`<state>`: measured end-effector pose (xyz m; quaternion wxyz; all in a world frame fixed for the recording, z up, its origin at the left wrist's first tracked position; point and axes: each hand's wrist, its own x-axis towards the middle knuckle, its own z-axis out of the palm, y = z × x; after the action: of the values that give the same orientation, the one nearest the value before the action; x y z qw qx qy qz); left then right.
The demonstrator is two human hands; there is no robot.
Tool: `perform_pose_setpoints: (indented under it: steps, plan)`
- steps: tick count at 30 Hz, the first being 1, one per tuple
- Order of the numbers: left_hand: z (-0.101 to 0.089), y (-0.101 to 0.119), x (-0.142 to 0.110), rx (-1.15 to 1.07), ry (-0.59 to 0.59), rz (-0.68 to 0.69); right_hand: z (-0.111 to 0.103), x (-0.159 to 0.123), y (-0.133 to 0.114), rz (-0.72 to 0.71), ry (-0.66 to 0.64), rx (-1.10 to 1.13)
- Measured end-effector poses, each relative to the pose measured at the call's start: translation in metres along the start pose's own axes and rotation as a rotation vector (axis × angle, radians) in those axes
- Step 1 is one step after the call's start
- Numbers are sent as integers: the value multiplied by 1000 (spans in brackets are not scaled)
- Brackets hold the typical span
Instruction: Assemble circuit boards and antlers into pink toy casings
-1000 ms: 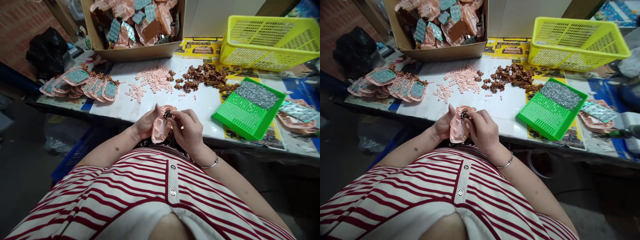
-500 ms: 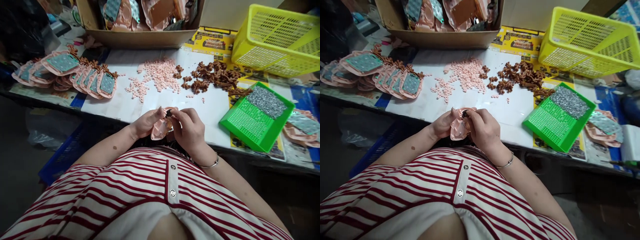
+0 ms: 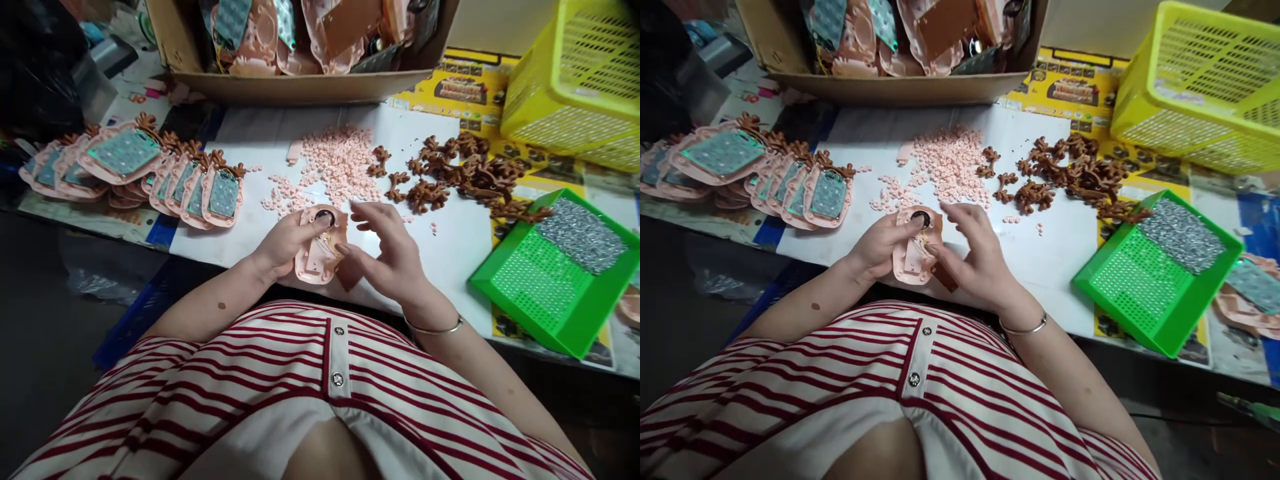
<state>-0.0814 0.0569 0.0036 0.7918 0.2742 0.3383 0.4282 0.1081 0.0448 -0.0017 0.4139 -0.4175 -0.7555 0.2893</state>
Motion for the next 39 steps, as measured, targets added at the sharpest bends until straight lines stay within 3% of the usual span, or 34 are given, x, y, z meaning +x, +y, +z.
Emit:
perform_pose_setpoints:
  steps: [4,7,10,12,15,17,19,22,27,32,39]
  plan:
    - [6,19,10,99,74,82,-6,-17,9,373,-224,246]
    - [9,24,18,174,130,160,-11,-30,7,477,-262,384]
    - [10,15,23,228,165,231,-27,-35,-1,503,-180,551]
    - [11,4,22,241,150,202,-45,-35,-7,489,-230,603]
    - [18,-16,17,205,95,78,-72,-33,-14,334,-383,591]
    - [27,-29,14,174,45,-2,-84,-33,-17,229,-399,523]
    - [36,-39,13,145,-12,-61,-89,-34,-17,151,-330,394]
    - [47,-48,12,99,-53,-128,-88,-37,-13,39,-122,160]
    - [56,-49,8,70,-110,-230,-81,-39,-6,79,159,23]
    - [62,-48,1,270,-166,-178,-76,-36,-3,86,228,67]
    - [65,-58,3,290,-15,-133,-73,-30,6,67,251,19]
